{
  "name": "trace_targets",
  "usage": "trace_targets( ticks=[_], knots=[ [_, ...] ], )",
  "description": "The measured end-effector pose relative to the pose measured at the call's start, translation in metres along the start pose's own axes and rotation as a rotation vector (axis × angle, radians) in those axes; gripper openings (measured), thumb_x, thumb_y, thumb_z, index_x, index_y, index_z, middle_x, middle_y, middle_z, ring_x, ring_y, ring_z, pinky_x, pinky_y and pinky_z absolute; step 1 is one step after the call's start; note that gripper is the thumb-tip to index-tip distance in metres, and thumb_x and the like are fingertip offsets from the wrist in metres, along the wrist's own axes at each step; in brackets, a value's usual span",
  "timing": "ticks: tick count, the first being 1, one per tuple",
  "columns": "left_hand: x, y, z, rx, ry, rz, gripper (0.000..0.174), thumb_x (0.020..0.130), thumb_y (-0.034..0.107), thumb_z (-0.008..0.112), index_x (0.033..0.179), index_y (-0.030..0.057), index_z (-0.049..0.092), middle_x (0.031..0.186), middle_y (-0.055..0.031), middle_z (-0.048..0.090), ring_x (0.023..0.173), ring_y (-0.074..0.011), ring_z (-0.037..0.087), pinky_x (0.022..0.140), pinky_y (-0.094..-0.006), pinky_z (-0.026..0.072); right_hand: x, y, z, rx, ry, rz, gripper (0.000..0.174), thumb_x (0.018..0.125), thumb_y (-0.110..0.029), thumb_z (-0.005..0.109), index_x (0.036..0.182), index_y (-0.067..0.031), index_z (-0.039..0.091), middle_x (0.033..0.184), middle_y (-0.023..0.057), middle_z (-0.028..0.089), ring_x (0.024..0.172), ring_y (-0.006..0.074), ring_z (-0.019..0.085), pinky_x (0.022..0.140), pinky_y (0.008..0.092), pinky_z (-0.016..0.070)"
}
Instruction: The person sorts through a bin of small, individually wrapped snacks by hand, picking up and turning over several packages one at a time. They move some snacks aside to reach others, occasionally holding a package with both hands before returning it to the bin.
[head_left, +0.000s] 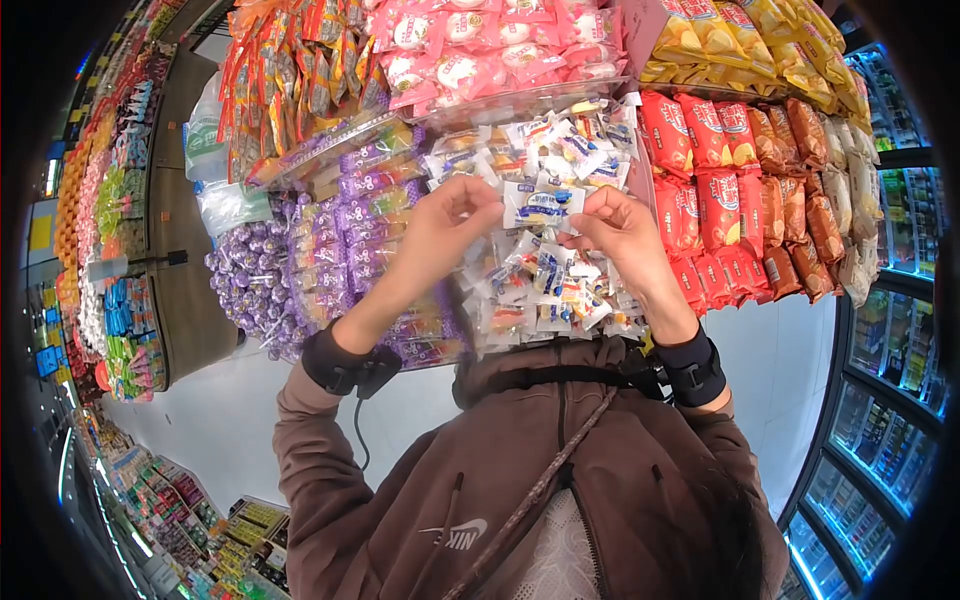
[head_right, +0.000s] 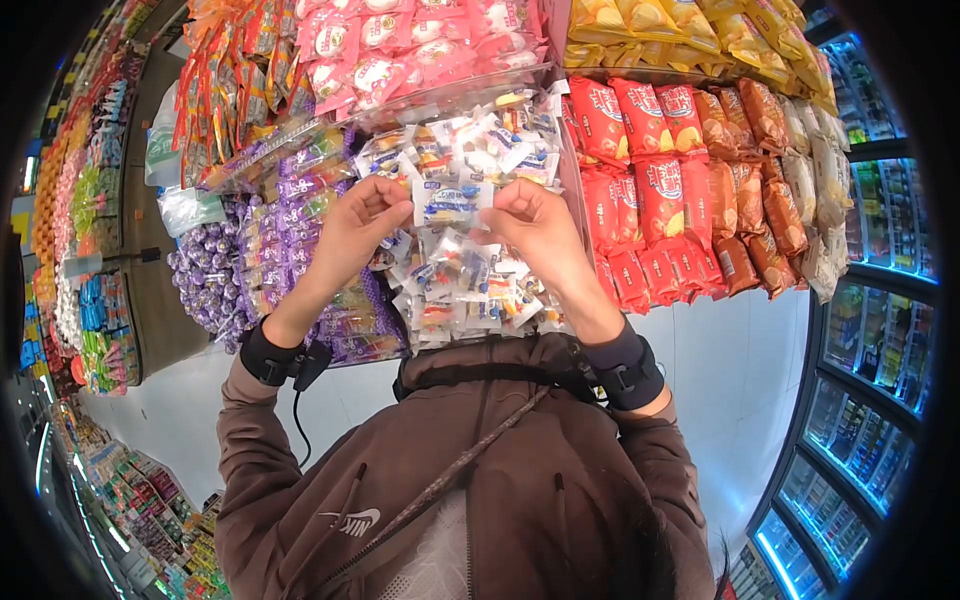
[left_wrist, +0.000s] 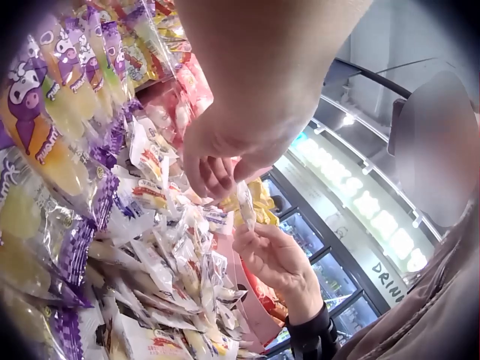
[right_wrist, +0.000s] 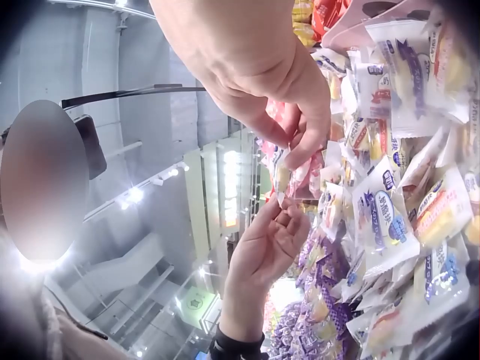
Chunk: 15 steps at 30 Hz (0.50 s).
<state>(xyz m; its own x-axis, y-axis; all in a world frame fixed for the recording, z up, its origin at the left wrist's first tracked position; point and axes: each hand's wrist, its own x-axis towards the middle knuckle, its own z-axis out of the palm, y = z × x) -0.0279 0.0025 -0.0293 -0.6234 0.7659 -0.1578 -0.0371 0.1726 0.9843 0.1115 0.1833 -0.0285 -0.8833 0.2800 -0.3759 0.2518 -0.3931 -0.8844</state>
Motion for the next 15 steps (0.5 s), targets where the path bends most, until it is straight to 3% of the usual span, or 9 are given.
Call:
trace_targets(
  ticks=[2, 5, 9, 15],
  knots=[
    [-0.004, 0.018, 0.010, 0.391, 0.172, 0.204, 0.030, 0.076, 0.016, 0.068, 0.100, 0.0035, 0.053, 0.091, -0.0069, 0.059, 0.087, -0.0180, 0.057, 0.075, -0.0317, 0.0470, 0.000, 0.005, -0.001, -0.002, 0.018, -0.076, 0.007, 0.082, 0.002, 0.054, 0.081, -0.0020, 0.048, 0.074, 0.0027, 0.058, 0.067, 0.0105, 0.061, 0.058, 0.0198, 0.0479],
    [-0.007, 0.027, 0.010, 0.834, 0.008, 0.577, 0.045, 0.069, 0.021, 0.071, 0.107, 0.0061, 0.052, 0.104, -0.0090, 0.055, 0.100, -0.0250, 0.052, 0.083, -0.0368, 0.0431, -0.001, 0.008, -0.001, 0.012, 0.002, -0.114, 0.008, 0.083, 0.002, 0.054, 0.080, -0.0023, 0.048, 0.074, 0.0027, 0.058, 0.069, 0.0108, 0.061, 0.061, 0.0206, 0.0492],
    [-0.009, 0.024, 0.016, 1.047, -0.009, 0.707, 0.051, 0.065, 0.023, 0.071, 0.109, 0.0060, 0.051, 0.111, -0.0073, 0.050, 0.106, -0.0245, 0.046, 0.090, -0.0388, 0.0374, -0.007, 0.009, 0.000, 0.041, -0.019, -0.072, 0.010, 0.083, 0.003, 0.054, 0.079, -0.0026, 0.047, 0.076, 0.0032, 0.058, 0.071, 0.0120, 0.062, 0.065, 0.0226, 0.0511],
    [-0.009, 0.024, 0.020, 1.075, -0.070, 0.735, 0.053, 0.062, 0.018, 0.072, 0.109, 0.0062, 0.052, 0.105, -0.0064, 0.052, 0.098, -0.0255, 0.050, 0.085, -0.0380, 0.0409, -0.008, 0.013, 0.000, 0.043, -0.070, -0.047, 0.010, 0.080, 0.005, 0.055, 0.080, -0.0013, 0.047, 0.079, 0.0040, 0.058, 0.071, 0.0124, 0.060, 0.064, 0.0254, 0.0514]
  ],
)
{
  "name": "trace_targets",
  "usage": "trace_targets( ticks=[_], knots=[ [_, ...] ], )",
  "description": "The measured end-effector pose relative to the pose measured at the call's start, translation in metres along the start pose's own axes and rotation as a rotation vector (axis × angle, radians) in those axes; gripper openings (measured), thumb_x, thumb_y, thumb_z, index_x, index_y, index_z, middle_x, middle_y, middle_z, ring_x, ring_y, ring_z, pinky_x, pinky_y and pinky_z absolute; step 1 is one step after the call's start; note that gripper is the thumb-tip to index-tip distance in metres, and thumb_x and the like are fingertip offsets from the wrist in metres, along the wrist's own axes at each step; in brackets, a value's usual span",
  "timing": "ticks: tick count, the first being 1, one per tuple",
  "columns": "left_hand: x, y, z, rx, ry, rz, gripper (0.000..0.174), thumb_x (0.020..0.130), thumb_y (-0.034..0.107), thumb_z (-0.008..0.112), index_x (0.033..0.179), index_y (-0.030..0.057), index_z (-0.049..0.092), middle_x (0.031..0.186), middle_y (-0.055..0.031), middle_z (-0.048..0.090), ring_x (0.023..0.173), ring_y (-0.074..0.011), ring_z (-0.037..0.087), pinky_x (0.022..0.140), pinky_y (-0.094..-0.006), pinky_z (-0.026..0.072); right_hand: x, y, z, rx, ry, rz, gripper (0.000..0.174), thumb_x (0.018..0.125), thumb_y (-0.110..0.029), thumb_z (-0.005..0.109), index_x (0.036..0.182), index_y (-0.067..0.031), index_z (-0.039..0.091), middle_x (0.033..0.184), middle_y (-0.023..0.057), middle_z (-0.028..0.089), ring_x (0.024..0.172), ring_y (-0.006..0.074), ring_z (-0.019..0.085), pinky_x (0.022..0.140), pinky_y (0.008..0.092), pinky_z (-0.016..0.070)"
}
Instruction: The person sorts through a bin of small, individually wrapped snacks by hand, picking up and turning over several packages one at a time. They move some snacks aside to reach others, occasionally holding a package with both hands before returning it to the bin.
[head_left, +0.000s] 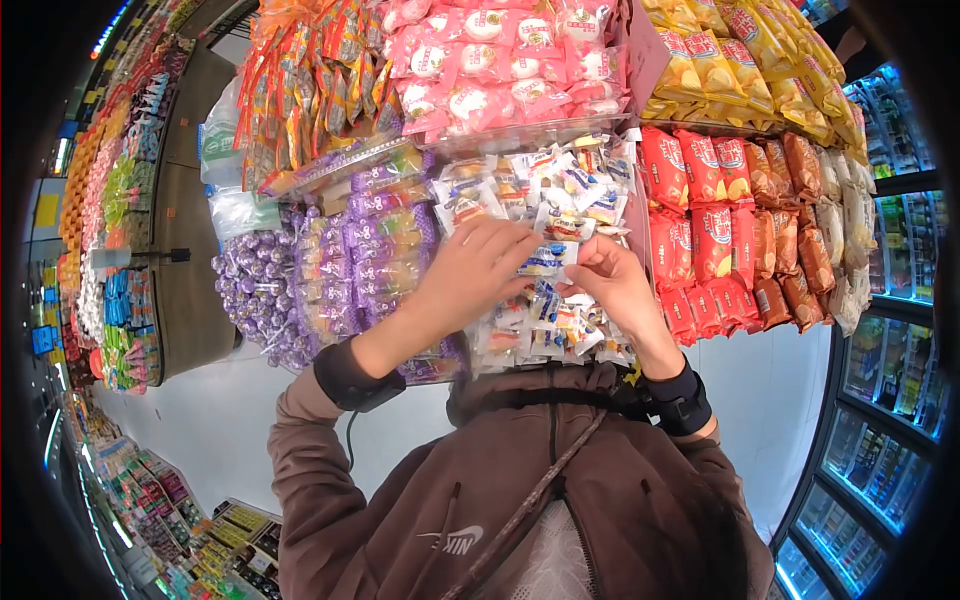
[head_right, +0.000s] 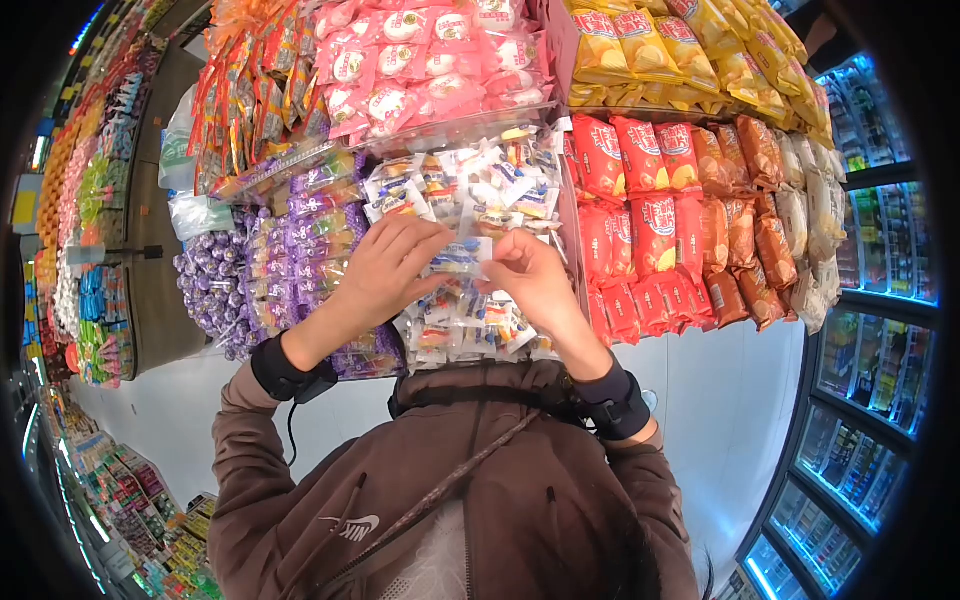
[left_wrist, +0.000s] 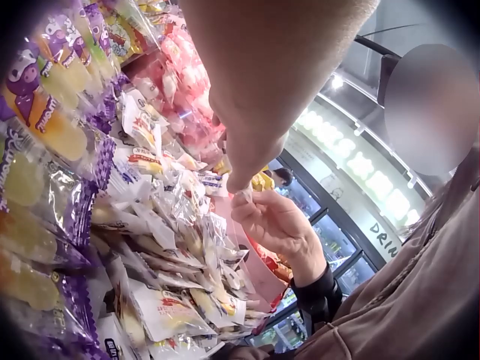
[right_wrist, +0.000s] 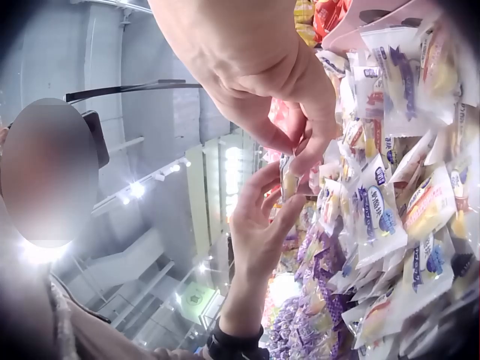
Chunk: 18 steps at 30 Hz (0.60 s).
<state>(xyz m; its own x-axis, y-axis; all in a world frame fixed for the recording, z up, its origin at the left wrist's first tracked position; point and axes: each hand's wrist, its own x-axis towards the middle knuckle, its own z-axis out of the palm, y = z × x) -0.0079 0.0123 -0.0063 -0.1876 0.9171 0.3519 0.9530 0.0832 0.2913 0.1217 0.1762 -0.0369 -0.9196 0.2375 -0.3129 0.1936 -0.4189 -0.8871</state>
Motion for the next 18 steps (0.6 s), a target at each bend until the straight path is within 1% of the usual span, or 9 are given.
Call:
trace_targets(
  ticks=[3, 6, 9, 10, 12, 15, 18],
  knots=[
    [0.000, 0.001, 0.001, -0.052, -0.009, -0.027, 0.050, 0.063, 0.016, 0.072, 0.108, 0.0061, 0.052, 0.101, -0.0063, 0.053, 0.096, -0.0253, 0.050, 0.085, -0.0382, 0.0406, -0.001, -0.001, -0.001, -0.006, -0.017, 0.018, 0.008, 0.081, 0.004, 0.054, 0.082, -0.0010, 0.048, 0.079, 0.0041, 0.057, 0.072, 0.0124, 0.060, 0.065, 0.0255, 0.0509],
    [0.003, -0.001, 0.003, -0.073, 0.022, -0.052, 0.049, 0.063, 0.014, 0.071, 0.108, 0.0060, 0.052, 0.101, -0.0066, 0.053, 0.095, -0.0256, 0.050, 0.084, -0.0380, 0.0408, 0.000, -0.003, -0.003, 0.010, 0.002, 0.030, 0.011, 0.081, 0.004, 0.053, 0.089, -0.0011, 0.047, 0.084, 0.0052, 0.056, 0.076, 0.0132, 0.059, 0.067, 0.0264, 0.0506],
    [0.011, -0.014, 0.008, -0.030, 0.043, -0.098, 0.045, 0.066, 0.015, 0.068, 0.106, 0.0052, 0.051, 0.101, -0.0083, 0.051, 0.095, -0.0257, 0.050, 0.086, -0.0371, 0.0373, -0.001, -0.007, -0.006, -0.035, 0.096, -0.069, 0.015, 0.085, -0.001, 0.049, 0.100, -0.0006, 0.047, 0.095, 0.0074, 0.056, 0.084, 0.0145, 0.058, 0.072, 0.0269, 0.0496],
    [0.015, -0.019, 0.010, -0.005, 0.063, -0.119, 0.044, 0.066, 0.015, 0.067, 0.106, 0.0051, 0.051, 0.101, -0.0084, 0.051, 0.096, -0.0259, 0.049, 0.087, -0.0369, 0.0371, 0.001, -0.004, -0.011, -0.079, 0.088, -0.097, 0.020, 0.085, -0.003, 0.048, 0.105, -0.0011, 0.045, 0.101, 0.0094, 0.055, 0.090, 0.0157, 0.056, 0.075, 0.0290, 0.0487],
    [0.026, -0.030, 0.016, 0.044, 0.102, -0.158, 0.043, 0.066, 0.014, 0.066, 0.105, 0.0049, 0.051, 0.101, -0.0088, 0.052, 0.097, -0.0262, 0.049, 0.087, -0.0365, 0.0366, -0.001, -0.006, -0.011, -0.073, 0.112, -0.095, 0.020, 0.086, -0.003, 0.047, 0.106, -0.0009, 0.045, 0.100, 0.0093, 0.055, 0.091, 0.0163, 0.057, 0.076, 0.0293, 0.0486],
    [0.040, -0.043, 0.024, 0.165, 0.128, -0.158, 0.041, 0.069, 0.015, 0.067, 0.105, 0.0052, 0.051, 0.101, -0.0082, 0.052, 0.097, -0.0257, 0.049, 0.085, -0.0358, 0.0390, -0.003, -0.010, -0.010, -0.079, 0.121, -0.092, 0.021, 0.086, -0.004, 0.046, 0.106, -0.0007, 0.045, 0.101, 0.0094, 0.055, 0.091, 0.0169, 0.057, 0.077, 0.0300, 0.0485],
    [0.047, -0.054, 0.034, 0.249, 0.106, -0.140, 0.040, 0.071, 0.016, 0.065, 0.106, 0.0030, 0.050, 0.101, -0.0092, 0.052, 0.096, -0.0254, 0.049, 0.084, -0.0345, 0.0392, -0.002, -0.009, -0.011, -0.086, 0.109, -0.097, 0.021, 0.086, -0.004, 0.046, 0.107, -0.0007, 0.045, 0.101, 0.0097, 0.055, 0.091, 0.0171, 0.057, 0.078, 0.0302, 0.0484]
  ],
)
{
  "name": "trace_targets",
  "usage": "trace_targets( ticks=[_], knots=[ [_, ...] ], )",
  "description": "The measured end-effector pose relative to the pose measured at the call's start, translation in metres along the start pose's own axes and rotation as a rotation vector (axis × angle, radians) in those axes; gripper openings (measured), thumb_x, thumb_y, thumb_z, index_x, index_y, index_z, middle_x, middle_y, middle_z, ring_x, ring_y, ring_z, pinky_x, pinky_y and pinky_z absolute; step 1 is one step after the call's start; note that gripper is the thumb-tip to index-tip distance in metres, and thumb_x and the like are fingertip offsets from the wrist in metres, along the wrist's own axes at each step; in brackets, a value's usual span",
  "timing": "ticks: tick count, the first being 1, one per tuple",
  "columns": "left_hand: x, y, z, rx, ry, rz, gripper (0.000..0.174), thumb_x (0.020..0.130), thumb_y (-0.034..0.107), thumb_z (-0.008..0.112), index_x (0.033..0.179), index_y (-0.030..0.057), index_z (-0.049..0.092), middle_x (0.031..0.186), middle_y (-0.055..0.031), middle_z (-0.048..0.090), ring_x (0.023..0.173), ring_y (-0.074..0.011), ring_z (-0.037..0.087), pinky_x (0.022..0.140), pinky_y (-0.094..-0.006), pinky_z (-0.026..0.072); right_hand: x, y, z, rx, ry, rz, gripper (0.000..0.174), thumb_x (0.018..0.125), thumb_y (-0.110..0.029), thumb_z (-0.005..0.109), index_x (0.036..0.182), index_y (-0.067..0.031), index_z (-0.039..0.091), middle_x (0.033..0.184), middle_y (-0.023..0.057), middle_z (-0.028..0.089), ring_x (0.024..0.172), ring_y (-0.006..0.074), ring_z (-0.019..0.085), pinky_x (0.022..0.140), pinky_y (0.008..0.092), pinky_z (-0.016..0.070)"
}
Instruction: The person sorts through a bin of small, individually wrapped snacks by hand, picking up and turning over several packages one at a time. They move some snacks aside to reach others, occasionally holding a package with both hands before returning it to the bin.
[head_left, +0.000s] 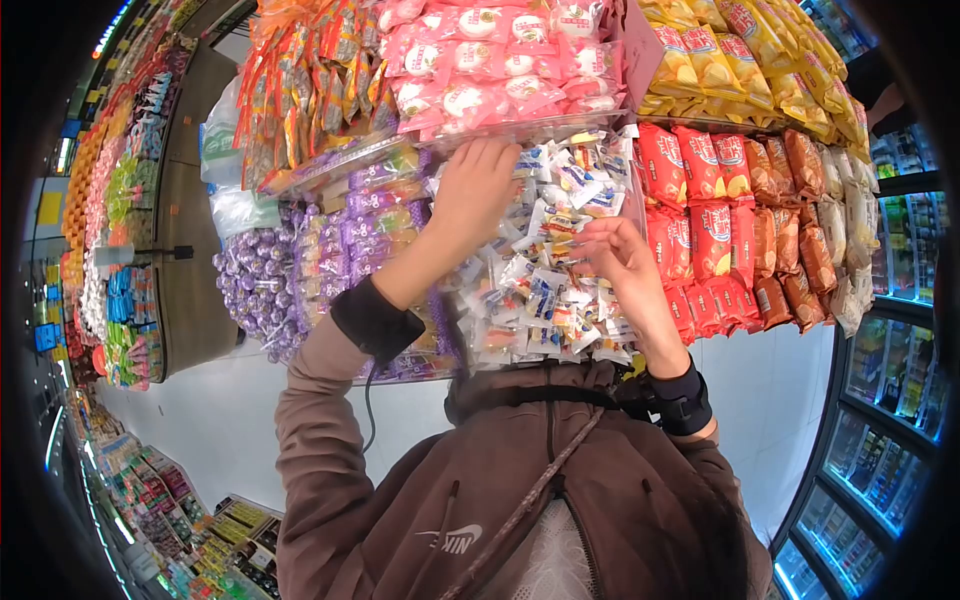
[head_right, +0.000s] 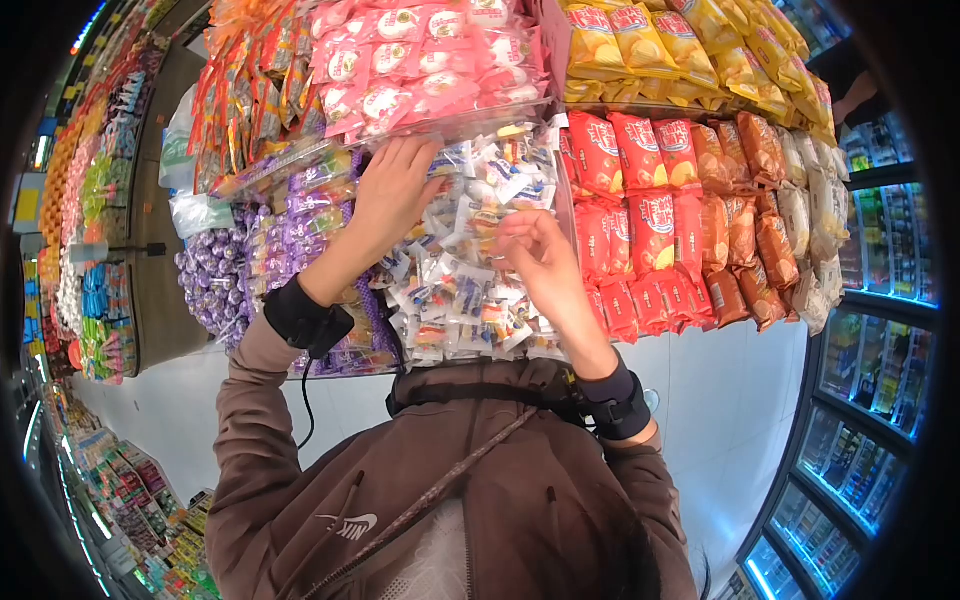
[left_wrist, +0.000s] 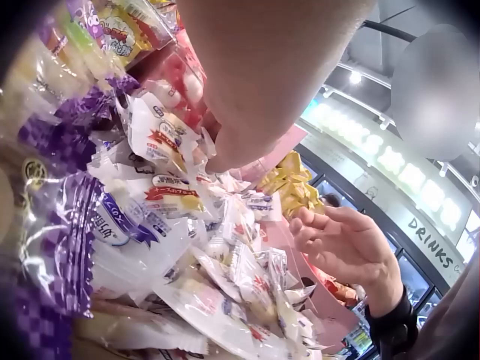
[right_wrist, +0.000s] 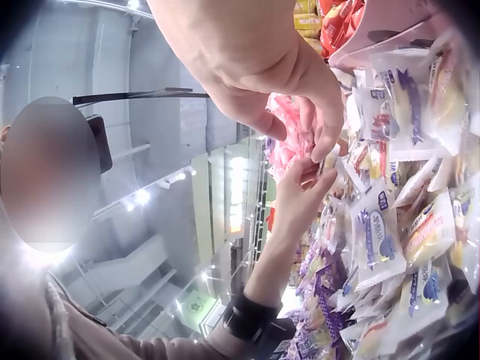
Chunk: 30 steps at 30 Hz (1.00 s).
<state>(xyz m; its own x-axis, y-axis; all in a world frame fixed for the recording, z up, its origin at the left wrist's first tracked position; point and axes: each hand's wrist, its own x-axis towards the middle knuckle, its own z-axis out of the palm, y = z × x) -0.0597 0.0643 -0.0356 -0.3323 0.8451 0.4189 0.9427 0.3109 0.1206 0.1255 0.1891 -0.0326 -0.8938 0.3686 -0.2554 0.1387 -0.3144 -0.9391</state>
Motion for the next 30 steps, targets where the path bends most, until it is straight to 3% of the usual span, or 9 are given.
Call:
trace_targets(
  ticks=[6, 12, 15, 24, 27, 30],
  knots=[
    [0.001, -0.005, 0.016, 0.095, -0.141, -0.034, 0.039, 0.071, 0.016, 0.064, 0.105, 0.0011, 0.051, 0.101, -0.0100, 0.052, 0.096, -0.0250, 0.049, 0.084, -0.0335, 0.0397, 0.003, -0.001, -0.001, -0.004, 0.013, 0.001, 0.019, 0.086, -0.005, 0.046, 0.105, -0.0010, 0.046, 0.099, 0.0090, 0.056, 0.090, 0.0167, 0.057, 0.077, 0.0298, 0.0482],
    [0.006, 0.012, 0.007, 0.069, -0.043, 0.019, 0.033, 0.072, 0.014, 0.062, 0.101, 0.0015, 0.053, 0.098, -0.0091, 0.054, 0.094, -0.0244, 0.050, 0.082, -0.0343, 0.0400, 0.002, -0.007, -0.001, -0.012, 0.011, 0.009, 0.018, 0.086, -0.004, 0.046, 0.104, -0.0017, 0.048, 0.098, 0.0080, 0.058, 0.088, 0.0161, 0.058, 0.077, 0.0281, 0.0472],
    [0.022, 0.019, 0.002, 0.133, -0.097, 0.044, 0.028, 0.071, 0.009, 0.058, 0.097, 0.0019, 0.053, 0.092, -0.0082, 0.054, 0.094, -0.0238, 0.051, 0.081, -0.0347, 0.0404, 0.001, -0.006, -0.001, -0.004, 0.007, 0.014, 0.019, 0.085, -0.003, 0.046, 0.104, -0.0018, 0.048, 0.099, 0.0078, 0.058, 0.089, 0.0158, 0.058, 0.077, 0.0280, 0.0468],
    [0.048, 0.032, 0.026, 0.164, -0.150, 0.052, 0.021, 0.064, 0.002, 0.058, 0.085, 0.0018, 0.053, 0.081, -0.0094, 0.055, 0.074, -0.0221, 0.060, 0.051, -0.0304, 0.0498, 0.000, -0.008, -0.003, 0.008, 0.014, 0.017, 0.021, 0.084, 0.000, 0.043, 0.105, -0.0022, 0.047, 0.101, 0.0076, 0.057, 0.090, 0.0158, 0.058, 0.078, 0.0287, 0.0463],
    [0.052, 0.036, 0.027, 0.170, -0.239, 0.019, 0.023, 0.062, 0.001, 0.059, 0.083, 0.0006, 0.052, 0.080, -0.0108, 0.055, 0.072, -0.0233, 0.061, 0.053, -0.0307, 0.0503, 0.000, -0.007, -0.004, 0.006, 0.007, 0.030, 0.021, 0.085, 0.000, 0.043, 0.105, -0.0021, 0.047, 0.101, 0.0076, 0.057, 0.090, 0.0158, 0.058, 0.078, 0.0288, 0.0462],
    [0.054, 0.034, 0.031, 0.116, -0.206, 0.003, 0.024, 0.061, -0.001, 0.060, 0.083, 0.0002, 0.052, 0.080, -0.0118, 0.056, 0.070, -0.0240, 0.062, 0.053, -0.0311, 0.0504, 0.001, -0.008, -0.002, 0.036, 0.025, 0.028, 0.016, 0.086, -0.003, 0.047, 0.102, -0.0004, 0.047, 0.097, 0.0079, 0.056, 0.086, 0.0146, 0.057, 0.074, 0.0279, 0.0479]
  ],
)
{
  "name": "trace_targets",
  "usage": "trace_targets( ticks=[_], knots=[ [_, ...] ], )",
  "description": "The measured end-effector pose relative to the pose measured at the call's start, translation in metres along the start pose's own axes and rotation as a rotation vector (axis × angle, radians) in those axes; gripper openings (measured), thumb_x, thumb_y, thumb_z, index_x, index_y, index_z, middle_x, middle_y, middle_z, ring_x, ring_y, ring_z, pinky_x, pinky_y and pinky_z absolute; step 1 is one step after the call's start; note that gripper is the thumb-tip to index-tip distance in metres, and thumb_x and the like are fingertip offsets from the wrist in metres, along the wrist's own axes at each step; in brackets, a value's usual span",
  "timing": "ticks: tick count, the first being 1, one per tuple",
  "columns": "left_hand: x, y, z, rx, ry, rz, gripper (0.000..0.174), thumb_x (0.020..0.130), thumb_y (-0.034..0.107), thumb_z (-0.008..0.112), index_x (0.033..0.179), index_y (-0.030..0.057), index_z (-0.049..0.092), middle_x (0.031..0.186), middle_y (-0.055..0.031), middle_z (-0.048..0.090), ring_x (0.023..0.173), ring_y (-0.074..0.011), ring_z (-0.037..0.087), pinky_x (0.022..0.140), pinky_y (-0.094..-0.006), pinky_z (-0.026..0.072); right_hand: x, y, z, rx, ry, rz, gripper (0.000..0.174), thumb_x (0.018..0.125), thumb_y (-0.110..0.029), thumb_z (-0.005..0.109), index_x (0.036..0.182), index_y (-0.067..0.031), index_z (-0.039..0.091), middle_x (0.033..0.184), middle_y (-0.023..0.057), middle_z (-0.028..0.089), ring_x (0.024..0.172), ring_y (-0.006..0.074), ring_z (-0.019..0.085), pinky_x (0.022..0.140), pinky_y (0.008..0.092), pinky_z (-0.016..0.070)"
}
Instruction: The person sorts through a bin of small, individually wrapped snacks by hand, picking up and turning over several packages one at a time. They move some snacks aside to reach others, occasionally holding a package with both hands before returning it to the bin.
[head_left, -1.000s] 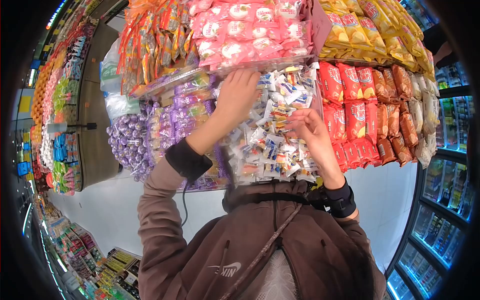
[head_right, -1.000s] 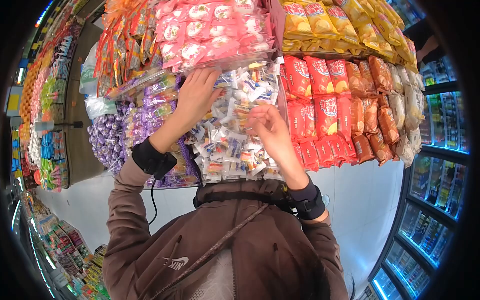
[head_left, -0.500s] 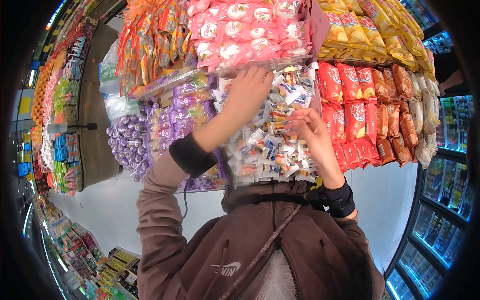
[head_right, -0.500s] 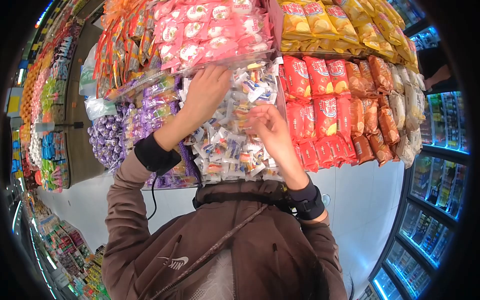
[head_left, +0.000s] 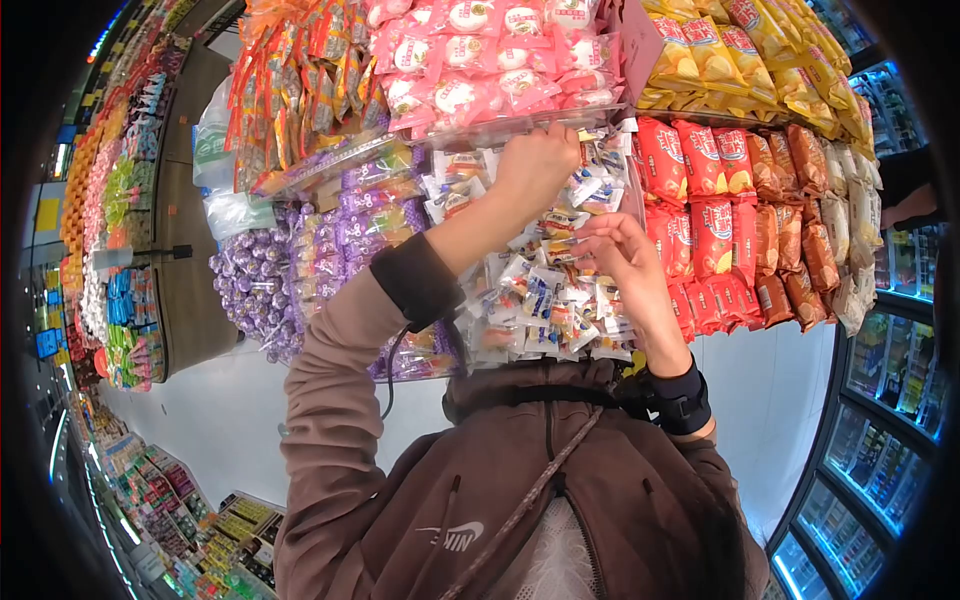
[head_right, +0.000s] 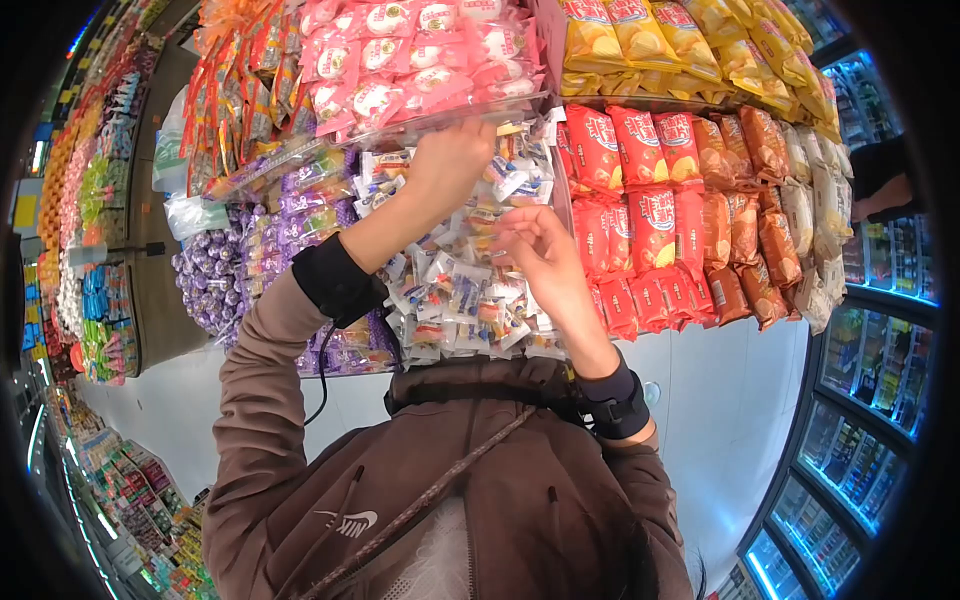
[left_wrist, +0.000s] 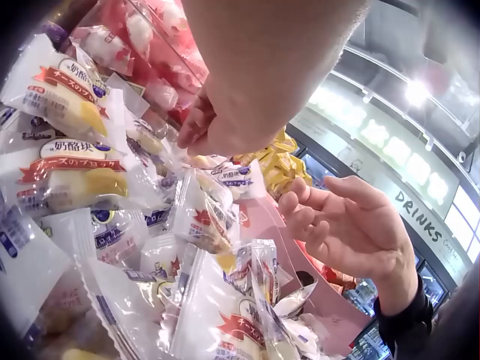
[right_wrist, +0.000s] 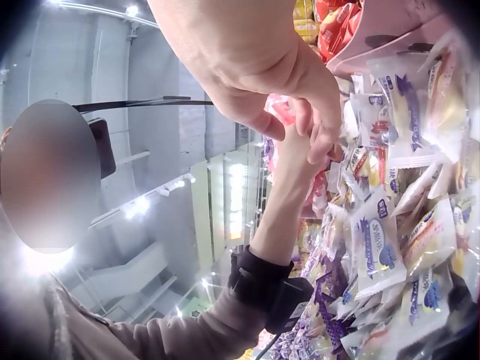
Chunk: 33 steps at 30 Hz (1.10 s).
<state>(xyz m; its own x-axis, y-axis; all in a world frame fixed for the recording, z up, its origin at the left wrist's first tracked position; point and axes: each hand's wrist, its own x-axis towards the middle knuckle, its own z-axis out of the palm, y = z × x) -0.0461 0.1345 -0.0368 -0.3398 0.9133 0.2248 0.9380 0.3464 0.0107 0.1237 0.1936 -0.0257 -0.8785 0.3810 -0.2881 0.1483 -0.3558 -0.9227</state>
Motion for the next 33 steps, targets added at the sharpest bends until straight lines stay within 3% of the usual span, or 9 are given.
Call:
trace_targets(
  ticks=[9, 15, 20, 26, 30, 33],
  knots=[
    [0.003, 0.002, 0.001, -0.032, -0.030, -0.021, 0.029, 0.063, 0.000, 0.059, 0.090, 0.0006, 0.050, 0.083, -0.0128, 0.055, 0.068, -0.0255, 0.062, 0.052, -0.0324, 0.0498, 0.002, 0.002, 0.000, -0.003, 0.007, 0.001, 0.016, 0.086, -0.004, 0.048, 0.101, 0.0006, 0.047, 0.095, 0.0082, 0.056, 0.083, 0.0144, 0.057, 0.072, 0.0275, 0.0487],
    [-0.015, -0.003, -0.031, -0.080, 0.146, 0.005, 0.026, 0.068, 0.007, 0.060, 0.093, 0.0069, 0.051, 0.087, -0.0069, 0.054, 0.073, -0.0227, 0.062, 0.052, -0.0308, 0.0483, 0.005, 0.002, -0.001, 0.051, 0.032, -0.011, 0.021, 0.091, -0.013, 0.045, 0.105, 0.0016, 0.047, 0.097, 0.0104, 0.057, 0.083, 0.0161, 0.058, 0.072, 0.0281, 0.0485],
    [-0.054, -0.009, -0.053, 0.066, 0.345, 0.172, 0.023, 0.065, 0.013, 0.058, 0.088, 0.0100, 0.054, 0.079, -0.0003, 0.050, 0.078, -0.0147, 0.056, 0.056, -0.0254, 0.0440, 0.007, -0.006, -0.001, 0.180, 0.000, 0.018, 0.036, 0.094, -0.028, 0.039, 0.107, 0.0043, 0.047, 0.093, 0.0135, 0.060, 0.084, 0.0183, 0.060, 0.073, 0.0286, 0.0485],
    [-0.105, -0.014, -0.067, 0.107, 0.495, 0.384, 0.013, 0.068, 0.015, 0.058, 0.080, 0.0127, 0.056, 0.081, 0.0025, 0.051, 0.076, -0.0121, 0.053, 0.059, -0.0234, 0.0423, 0.006, -0.001, 0.008, 0.230, -0.093, 0.155, 0.026, 0.092, -0.020, 0.047, 0.101, 0.0031, 0.052, 0.086, 0.0072, 0.060, 0.074, 0.0169, 0.062, 0.065, 0.0249, 0.0504],
    [-0.130, -0.017, -0.070, 0.085, 0.492, 0.455, 0.010, 0.069, 0.015, 0.059, 0.079, 0.0123, 0.056, 0.082, 0.0019, 0.052, 0.074, -0.0133, 0.053, 0.060, -0.0237, 0.0433, 0.001, -0.008, 0.018, 0.076, -0.221, 0.207, 0.016, 0.088, -0.007, 0.051, 0.100, 0.0029, 0.054, 0.086, 0.0075, 0.061, 0.067, 0.0138, 0.061, 0.059, 0.0240, 0.0500],
    [-0.142, -0.019, -0.061, 0.060, 0.512, 0.468, 0.013, 0.070, 0.015, 0.059, 0.082, 0.0118, 0.058, 0.084, 0.0012, 0.053, 0.076, -0.0144, 0.053, 0.061, -0.0244, 0.0438, 0.000, -0.009, 0.018, 0.033, -0.291, 0.193, 0.021, 0.086, -0.008, 0.055, 0.104, 0.0007, 0.054, 0.088, 0.0038, 0.062, 0.071, 0.0120, 0.061, 0.062, 0.0236, 0.0507]
  ],
)
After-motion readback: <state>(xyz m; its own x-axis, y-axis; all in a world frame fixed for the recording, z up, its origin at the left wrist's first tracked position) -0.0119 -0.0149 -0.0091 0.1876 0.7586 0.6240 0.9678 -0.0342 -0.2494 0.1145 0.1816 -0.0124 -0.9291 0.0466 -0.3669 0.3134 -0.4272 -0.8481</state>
